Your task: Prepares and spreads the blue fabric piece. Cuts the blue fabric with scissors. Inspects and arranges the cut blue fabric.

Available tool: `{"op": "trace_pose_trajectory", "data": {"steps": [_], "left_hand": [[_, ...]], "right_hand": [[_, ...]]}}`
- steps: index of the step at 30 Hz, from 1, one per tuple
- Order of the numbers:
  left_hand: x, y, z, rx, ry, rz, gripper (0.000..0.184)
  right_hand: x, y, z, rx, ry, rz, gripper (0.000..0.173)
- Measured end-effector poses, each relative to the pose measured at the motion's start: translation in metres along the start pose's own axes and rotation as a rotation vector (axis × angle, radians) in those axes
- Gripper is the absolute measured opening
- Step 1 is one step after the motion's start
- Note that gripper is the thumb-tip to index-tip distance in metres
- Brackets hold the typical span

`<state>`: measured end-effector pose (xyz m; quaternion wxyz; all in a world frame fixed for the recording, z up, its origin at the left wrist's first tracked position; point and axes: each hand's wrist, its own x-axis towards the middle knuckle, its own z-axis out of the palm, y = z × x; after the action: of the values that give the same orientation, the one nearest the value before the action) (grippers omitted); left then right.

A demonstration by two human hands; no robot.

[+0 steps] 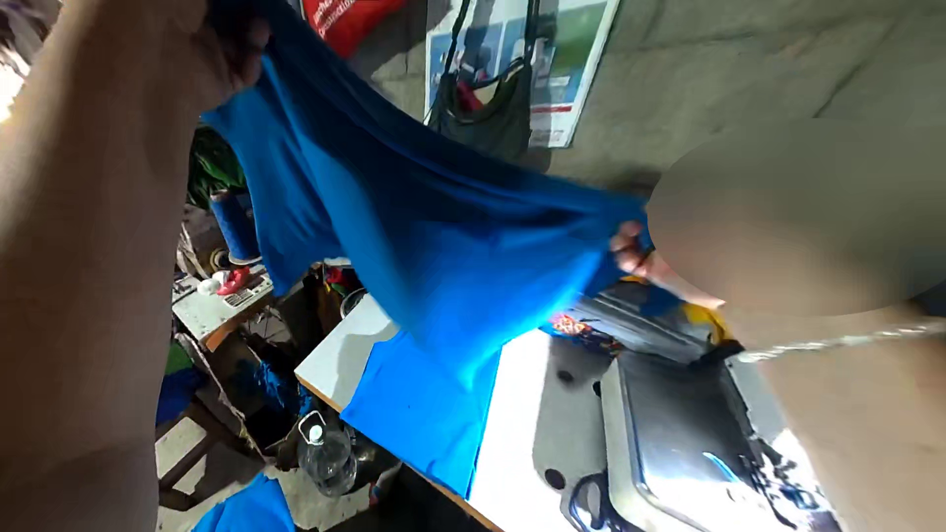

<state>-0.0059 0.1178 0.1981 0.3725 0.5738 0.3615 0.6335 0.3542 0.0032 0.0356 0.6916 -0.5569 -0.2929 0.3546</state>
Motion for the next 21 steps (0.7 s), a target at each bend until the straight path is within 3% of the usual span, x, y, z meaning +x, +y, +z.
{"op": "trace_pose_trajectory", "data": {"steps": [3, 5, 10, 12, 15, 21], "left_hand": [[-0.009, -0.007, -0.015, 0.064, 0.085, -0.085, 0.007], [-0.013, -0.016, -0.027, 0.1, 0.129, -0.151, 0.013], [-0.029, -0.014, -0.054, 0.143, 0.237, -0.185, 0.012], [-0.033, -0.01, -0.057, 0.136, 0.268, -0.176, 0.013], [-0.035, -0.007, -0.073, 0.125, 0.269, -0.145, 0.013], [-0.035, 0.005, -0.093, 0.074, 0.206, 0.036, 0.013]], "right_hand": [[0.007, 0.003, -0.002, 0.031, -0.094, -0.064, 0.03], [0.01, 0.018, 0.006, -0.092, -0.101, 0.042, 0.023], [-0.001, 0.001, 0.015, -0.02, -0.18, 0.107, 0.025], [0.001, 0.004, 0.019, -0.059, -0.208, 0.157, 0.022], [0.004, -0.009, 0.013, -0.005, -0.292, 0.144, 0.032], [0.003, -0.017, 0.023, -0.01, -0.369, 0.113, 0.038]]}}
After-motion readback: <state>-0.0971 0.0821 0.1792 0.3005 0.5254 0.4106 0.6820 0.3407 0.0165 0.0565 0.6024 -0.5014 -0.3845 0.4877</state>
